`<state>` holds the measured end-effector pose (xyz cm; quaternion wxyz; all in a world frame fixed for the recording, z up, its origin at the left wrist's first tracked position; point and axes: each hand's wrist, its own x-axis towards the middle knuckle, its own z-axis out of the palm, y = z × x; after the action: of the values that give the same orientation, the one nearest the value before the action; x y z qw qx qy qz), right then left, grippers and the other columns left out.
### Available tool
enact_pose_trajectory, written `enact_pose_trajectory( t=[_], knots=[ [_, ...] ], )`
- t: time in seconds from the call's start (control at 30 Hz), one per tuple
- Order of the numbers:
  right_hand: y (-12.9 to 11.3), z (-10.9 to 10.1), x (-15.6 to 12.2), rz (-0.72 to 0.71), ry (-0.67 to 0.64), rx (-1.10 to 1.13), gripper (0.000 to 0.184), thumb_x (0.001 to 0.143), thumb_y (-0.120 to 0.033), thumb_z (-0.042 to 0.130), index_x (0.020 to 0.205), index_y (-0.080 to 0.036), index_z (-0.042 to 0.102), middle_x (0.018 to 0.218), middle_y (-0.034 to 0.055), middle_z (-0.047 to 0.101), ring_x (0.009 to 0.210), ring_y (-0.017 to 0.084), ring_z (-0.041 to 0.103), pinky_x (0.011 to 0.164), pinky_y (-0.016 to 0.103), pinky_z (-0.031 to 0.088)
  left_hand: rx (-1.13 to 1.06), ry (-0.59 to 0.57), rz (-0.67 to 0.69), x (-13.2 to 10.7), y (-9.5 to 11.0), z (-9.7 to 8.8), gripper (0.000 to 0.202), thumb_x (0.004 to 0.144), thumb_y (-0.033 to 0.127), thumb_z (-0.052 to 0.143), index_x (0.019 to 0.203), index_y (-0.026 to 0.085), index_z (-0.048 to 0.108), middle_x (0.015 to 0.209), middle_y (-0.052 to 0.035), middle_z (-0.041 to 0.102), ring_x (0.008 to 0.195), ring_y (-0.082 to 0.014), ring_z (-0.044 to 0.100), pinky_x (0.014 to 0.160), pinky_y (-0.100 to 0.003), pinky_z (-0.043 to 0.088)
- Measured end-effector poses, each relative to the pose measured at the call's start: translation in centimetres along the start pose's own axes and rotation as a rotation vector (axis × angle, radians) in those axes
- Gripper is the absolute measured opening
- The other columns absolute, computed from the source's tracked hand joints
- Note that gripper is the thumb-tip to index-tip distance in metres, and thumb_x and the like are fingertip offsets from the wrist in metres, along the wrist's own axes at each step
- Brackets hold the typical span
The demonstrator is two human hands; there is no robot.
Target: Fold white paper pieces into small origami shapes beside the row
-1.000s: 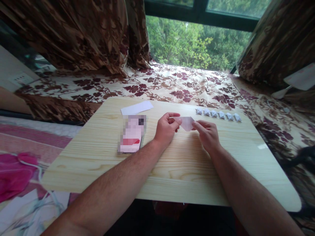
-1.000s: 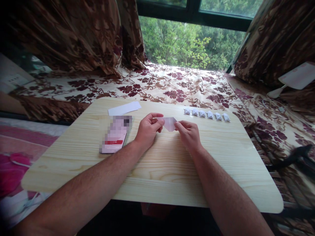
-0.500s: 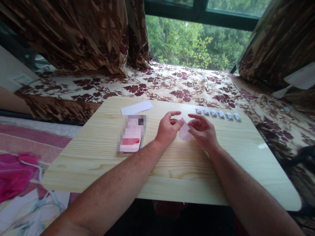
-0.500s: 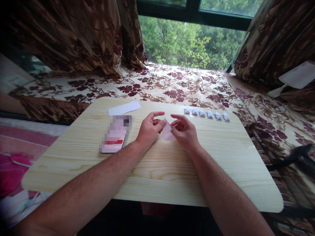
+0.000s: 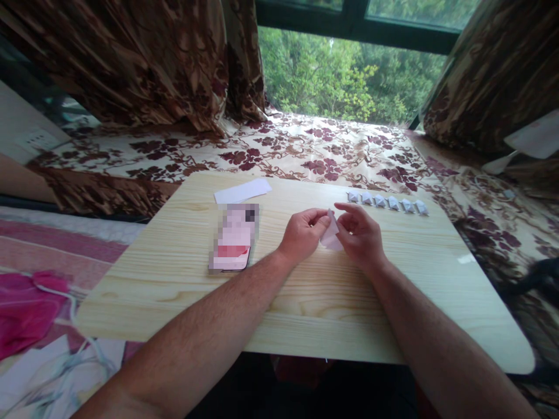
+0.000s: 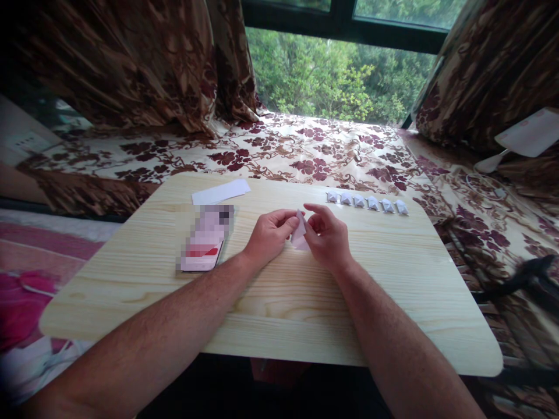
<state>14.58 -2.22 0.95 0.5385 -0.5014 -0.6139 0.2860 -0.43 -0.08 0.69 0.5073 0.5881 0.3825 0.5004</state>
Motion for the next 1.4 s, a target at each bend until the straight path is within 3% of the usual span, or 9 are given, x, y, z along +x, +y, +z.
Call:
enact_pose_trajectory(
  t=[0.2, 0.37, 0.5, 0.7, 0.83, 0.97, 1.2, 1.4],
  knots=[
    [0.14, -0.31, 0.20, 0.026, 0.088, -0.007, 0.040, 0.077, -0.025, 0.065, 0.117, -0.022, 0.061, 0.071, -0.0030, 0.061, 0.056, 0.011, 0.053, 0.054, 0.024, 0.042, -0.032, -0.066, -0.031, -0.12, -0.10, 0.10, 0.047, 0.074, 0.027, 0.073, 0.118, 0.014, 0.065, 0.081, -0.0047, 0.070, 0.068, -0.0129, 0.061, 0.063, -0.024, 0.048],
    [0.08, -0.35, 0.17, 0.034, 0.065, 0.006, 0.046, 0.079, -0.025, 0.064, 0.125, -0.023, 0.060, 0.068, -0.0046, 0.058, 0.055, 0.010, 0.052, 0.053, 0.023, 0.042, -0.010, -0.063, -0.027, -0.27, -0.23, 0.35, 0.044, 0.072, 0.027, 0.075, 0.113, 0.014, 0.066, 0.084, -0.0060, 0.072, 0.069, -0.0137, 0.064, 0.064, -0.025, 0.050],
    [0.14, -0.22, 0.11, 0.010, 0.053, 0.026, 0.038, 0.080, -0.022, 0.064, 0.118, -0.021, 0.064, 0.070, -0.0034, 0.058, 0.057, 0.010, 0.052, 0.054, 0.024, 0.043, 0.002, -0.023, -0.006, -0.37, -0.09, 0.39, 0.039, 0.074, 0.027, 0.074, 0.110, 0.013, 0.070, 0.089, -0.0079, 0.074, 0.073, -0.0147, 0.066, 0.066, -0.026, 0.051],
    [0.47, -0.43, 0.46, -0.051, 0.164, -0.126, 0.023, 0.080, -0.023, 0.065, 0.103, -0.021, 0.068, 0.098, 0.0046, 0.069, 0.072, 0.014, 0.063, 0.058, 0.025, 0.049, 0.057, 0.002, 0.030, -0.27, 0.08, 0.02, 0.038, 0.075, 0.033, 0.075, 0.107, 0.014, 0.075, 0.085, -0.0073, 0.074, 0.069, -0.0136, 0.062, 0.063, -0.025, 0.048],
    [0.24, -0.54, 0.55, -0.098, 0.197, -0.142, 0.016, 0.081, -0.023, 0.065, 0.096, -0.022, 0.067, 0.114, 0.0067, 0.068, 0.091, 0.018, 0.067, 0.062, 0.025, 0.053, 0.055, -0.018, 0.034, -0.20, -0.25, -0.07, 0.040, 0.076, 0.036, 0.075, 0.110, 0.014, 0.074, 0.081, -0.0062, 0.072, 0.065, -0.0122, 0.058, 0.060, -0.024, 0.046],
    [0.12, -0.53, 0.46, -0.102, 0.203, -0.107, 0.016, 0.080, -0.025, 0.066, 0.096, -0.022, 0.066, 0.096, 0.0042, 0.069, 0.084, 0.017, 0.066, 0.064, 0.028, 0.055, 0.075, -0.023, 0.044, -0.32, -0.39, -0.04, 0.041, 0.078, 0.036, 0.072, 0.112, 0.014, 0.074, 0.079, -0.0055, 0.071, 0.064, -0.0119, 0.057, 0.060, -0.024, 0.046],
    [0.52, -0.36, 0.34, -0.070, 0.123, -0.011, 0.014, 0.079, -0.029, 0.071, 0.089, -0.021, 0.065, 0.081, 0.0014, 0.068, 0.067, 0.014, 0.063, 0.059, 0.027, 0.051, 0.136, 0.030, 0.027, -0.57, 0.02, 0.04, 0.026, 0.082, 0.038, 0.065, 0.085, 0.013, 0.074, 0.066, -0.0014, 0.063, 0.058, -0.0107, 0.053, 0.052, -0.021, 0.040],
    [0.41, -0.35, 0.21, -0.061, 0.094, 0.014, 0.014, 0.079, -0.027, 0.071, 0.089, -0.020, 0.065, 0.076, 0.0008, 0.066, 0.061, 0.013, 0.059, 0.057, 0.027, 0.048, 0.127, 0.016, 0.016, -0.56, -0.05, 0.13, 0.026, 0.082, 0.034, 0.064, 0.101, 0.017, 0.069, 0.063, 0.0011, 0.063, 0.054, -0.0103, 0.054, 0.049, -0.020, 0.036]
  ],
)
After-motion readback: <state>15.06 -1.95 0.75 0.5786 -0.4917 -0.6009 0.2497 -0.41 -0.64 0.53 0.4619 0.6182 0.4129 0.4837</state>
